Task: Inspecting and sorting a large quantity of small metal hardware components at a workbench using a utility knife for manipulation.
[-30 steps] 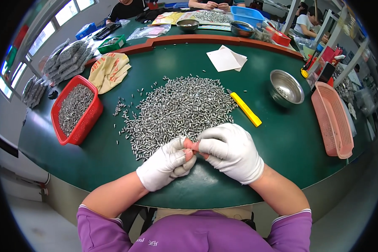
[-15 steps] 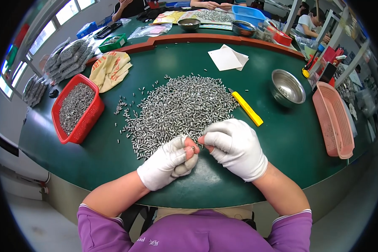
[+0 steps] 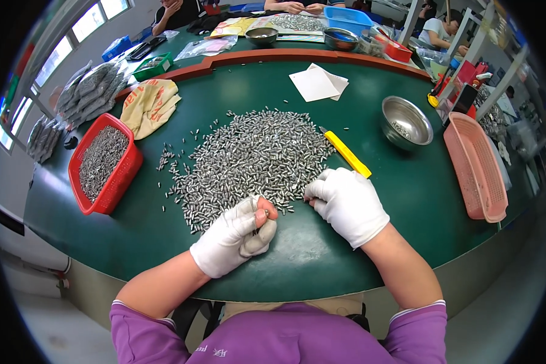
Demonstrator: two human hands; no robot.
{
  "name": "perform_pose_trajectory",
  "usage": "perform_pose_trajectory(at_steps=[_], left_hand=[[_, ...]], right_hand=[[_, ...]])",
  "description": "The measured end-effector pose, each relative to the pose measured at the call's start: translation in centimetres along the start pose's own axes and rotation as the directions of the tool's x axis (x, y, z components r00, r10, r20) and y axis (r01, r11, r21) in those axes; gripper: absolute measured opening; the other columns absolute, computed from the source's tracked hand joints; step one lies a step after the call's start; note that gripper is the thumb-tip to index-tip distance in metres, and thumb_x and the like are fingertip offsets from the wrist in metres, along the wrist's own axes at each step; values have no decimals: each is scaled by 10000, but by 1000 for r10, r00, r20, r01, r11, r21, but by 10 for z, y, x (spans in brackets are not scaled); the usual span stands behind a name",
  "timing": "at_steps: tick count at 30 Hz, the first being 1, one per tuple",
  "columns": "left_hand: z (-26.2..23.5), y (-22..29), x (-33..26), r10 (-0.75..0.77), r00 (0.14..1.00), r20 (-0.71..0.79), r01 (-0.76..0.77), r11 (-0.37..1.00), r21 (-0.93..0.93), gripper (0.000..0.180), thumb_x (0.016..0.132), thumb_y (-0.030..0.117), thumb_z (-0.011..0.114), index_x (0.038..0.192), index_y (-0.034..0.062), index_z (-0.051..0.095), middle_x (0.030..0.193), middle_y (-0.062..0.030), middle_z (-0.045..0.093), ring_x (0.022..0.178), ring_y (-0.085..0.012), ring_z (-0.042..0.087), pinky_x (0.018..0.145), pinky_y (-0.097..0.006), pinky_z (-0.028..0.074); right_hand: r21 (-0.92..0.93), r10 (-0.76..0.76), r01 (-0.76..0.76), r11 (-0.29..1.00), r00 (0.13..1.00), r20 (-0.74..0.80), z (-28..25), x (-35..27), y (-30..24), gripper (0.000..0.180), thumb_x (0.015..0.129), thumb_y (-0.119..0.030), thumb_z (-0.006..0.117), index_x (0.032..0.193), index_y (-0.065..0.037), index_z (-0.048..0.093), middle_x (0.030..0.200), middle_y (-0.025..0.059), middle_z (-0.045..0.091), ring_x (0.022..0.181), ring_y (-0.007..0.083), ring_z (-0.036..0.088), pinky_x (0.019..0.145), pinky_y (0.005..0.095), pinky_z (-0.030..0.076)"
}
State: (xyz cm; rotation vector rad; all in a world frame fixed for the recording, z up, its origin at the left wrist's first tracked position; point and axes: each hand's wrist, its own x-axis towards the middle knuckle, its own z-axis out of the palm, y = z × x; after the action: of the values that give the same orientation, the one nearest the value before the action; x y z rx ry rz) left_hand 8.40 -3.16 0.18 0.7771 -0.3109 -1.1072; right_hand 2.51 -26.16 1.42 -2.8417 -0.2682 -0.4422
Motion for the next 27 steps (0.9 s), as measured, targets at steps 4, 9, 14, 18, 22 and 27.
perform_pose_trajectory(at_steps=[4,9,14,18,22,27], left_hand=[[-1,0,-1,6,1000,28,-6,1000,-4,146,968,254,587,1039,131,560,697,31,433,548,-60,291,505,-208,236],[3,3,0,-1,999,35,1,1000,-1,156,952,267,613,1030,142,563,705,21,443,553,-61,307,504,-203,242],[3,3,-2,-8,1000,11,8,1000,10,194,935,294,632,1022,139,554,719,3,455,557,-68,317,512,-209,256],[5,3,-1,-22,1000,-3,22,999,32,217,943,319,608,981,120,531,722,-26,469,559,-84,331,515,-226,267],[2,3,-1,-26,999,19,27,1000,-4,220,949,316,598,987,110,529,717,-27,465,561,-89,331,512,-225,269],[4,2,-1,-15,999,30,14,999,44,206,928,277,643,1017,127,532,738,-18,470,561,-74,319,511,-211,259]], right_hand=[[-9,44,-43,999,998,47,-1,2,-3,73,761,-198,716,801,-140,696,795,36,636,796,246,618,724,382,502],[-36,93,-91,995,994,50,-2,1,-4,87,769,-210,708,803,-133,688,784,50,627,793,252,620,718,388,503],[55,70,-67,996,996,-49,-7,5,-7,62,811,-151,657,821,-91,645,786,94,627,778,287,622,718,403,504],[398,108,-63,915,990,-90,-9,7,-15,105,836,-149,625,891,-64,594,803,140,627,793,336,630,708,426,505],[414,-26,86,906,989,-148,-5,5,-20,114,822,-137,639,913,-80,602,823,111,625,804,309,621,720,407,505],[410,-122,242,879,947,-298,-3,6,-19,171,720,-45,714,863,-92,633,832,69,647,784,278,635,700,373,508]])
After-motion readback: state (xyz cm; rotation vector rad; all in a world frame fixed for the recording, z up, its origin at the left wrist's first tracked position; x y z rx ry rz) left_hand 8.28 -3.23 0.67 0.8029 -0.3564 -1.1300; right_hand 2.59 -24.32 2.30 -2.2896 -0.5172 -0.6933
